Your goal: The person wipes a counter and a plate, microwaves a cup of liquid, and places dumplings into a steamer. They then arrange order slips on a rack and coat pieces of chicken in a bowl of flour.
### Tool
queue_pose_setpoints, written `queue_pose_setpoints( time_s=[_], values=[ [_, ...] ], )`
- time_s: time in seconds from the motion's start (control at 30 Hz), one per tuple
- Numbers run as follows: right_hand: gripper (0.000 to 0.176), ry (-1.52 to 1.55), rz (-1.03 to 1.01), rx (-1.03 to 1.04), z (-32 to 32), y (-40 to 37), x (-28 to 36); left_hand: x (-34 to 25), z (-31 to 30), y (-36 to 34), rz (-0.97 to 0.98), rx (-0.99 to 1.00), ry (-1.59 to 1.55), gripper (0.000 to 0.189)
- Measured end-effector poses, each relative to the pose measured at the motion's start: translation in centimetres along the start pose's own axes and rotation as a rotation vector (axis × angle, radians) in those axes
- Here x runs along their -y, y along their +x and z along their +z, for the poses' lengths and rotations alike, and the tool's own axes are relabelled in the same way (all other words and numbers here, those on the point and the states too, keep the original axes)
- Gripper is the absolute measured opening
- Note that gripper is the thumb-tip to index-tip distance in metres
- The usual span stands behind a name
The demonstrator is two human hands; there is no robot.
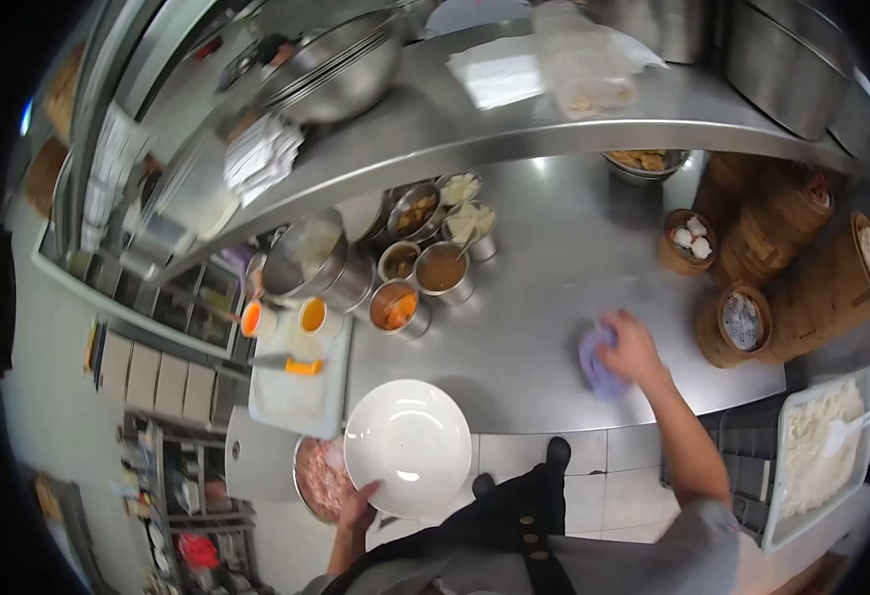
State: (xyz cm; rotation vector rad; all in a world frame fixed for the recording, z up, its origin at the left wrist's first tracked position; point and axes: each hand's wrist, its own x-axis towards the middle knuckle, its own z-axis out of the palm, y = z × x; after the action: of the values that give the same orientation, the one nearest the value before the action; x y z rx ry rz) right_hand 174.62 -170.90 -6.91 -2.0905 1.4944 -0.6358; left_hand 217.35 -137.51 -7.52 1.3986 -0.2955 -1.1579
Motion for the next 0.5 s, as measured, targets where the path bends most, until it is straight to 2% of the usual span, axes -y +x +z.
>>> queue_pose_setpoints(
  time_s=[0.03, 0.07, 0.1, 0.13, 0.2, 0.3, 0.37, 0.43, 0.47, 0.5],
  values=[
    [0.049, 0.074, 0.003, -0.069, -0.5, 3.5, 3.1, -0.1, -0.2, -0.2, 0.04, 0.055, 0.004, 0.041],
    [0.048, 0.007, -0.045, -0.19, 2.6, 8.4, 2.1, 0.1, -0.4, -0.2, 0.032, 0.051, -0.01, 0.039],
    [0.051, 0.043, 0.029, -0.171, 4.7, 13.3, 2.9, 0.6, -0.8, -0.4, 0.023, 0.046, -0.017, 0.038],
    [0.049, 0.052, 0.007, -0.228, 8.5, 18.7, 1.6, 1.2, -1.3, -0.7, 0.033, 0.023, -0.024, 0.038],
    [0.041, 0.425, 0.195, 0.008, 12.9, 25.3, 3.2, 2.6, -1.5, -0.9, -0.011, -0.017, -0.056, 0.037],
    [0.033, 0.409, 0.126, 0.083, 14.9, 28.4, 3.9, 3.7, -0.6, -2.9, 0.065, -0.114, -0.117, 0.035],
    [0.031, 0.284, -0.079, -0.189, 11.0, 28.0, 2.4, 4.7, -1.7, -3.8, 0.035, -0.134, -0.116, 0.037],
    [0.033, 0.205, -0.024, -0.445, 7.7, 29.2, -0.3, 5.0, -2.5, -5.8, 0.012, -0.164, -0.193, 0.038],
    [0.033, 0.203, -0.024, -0.447, 6.8, 29.1, -0.6, 4.9, -2.7, -6.4, 0.011, -0.161, -0.195, 0.038],
    [0.035, 0.024, -0.054, -0.324, 6.2, 28.9, -0.9, 4.8, -3.0, -7.0, 0.003, -0.184, -0.194, 0.04]
  ],
)
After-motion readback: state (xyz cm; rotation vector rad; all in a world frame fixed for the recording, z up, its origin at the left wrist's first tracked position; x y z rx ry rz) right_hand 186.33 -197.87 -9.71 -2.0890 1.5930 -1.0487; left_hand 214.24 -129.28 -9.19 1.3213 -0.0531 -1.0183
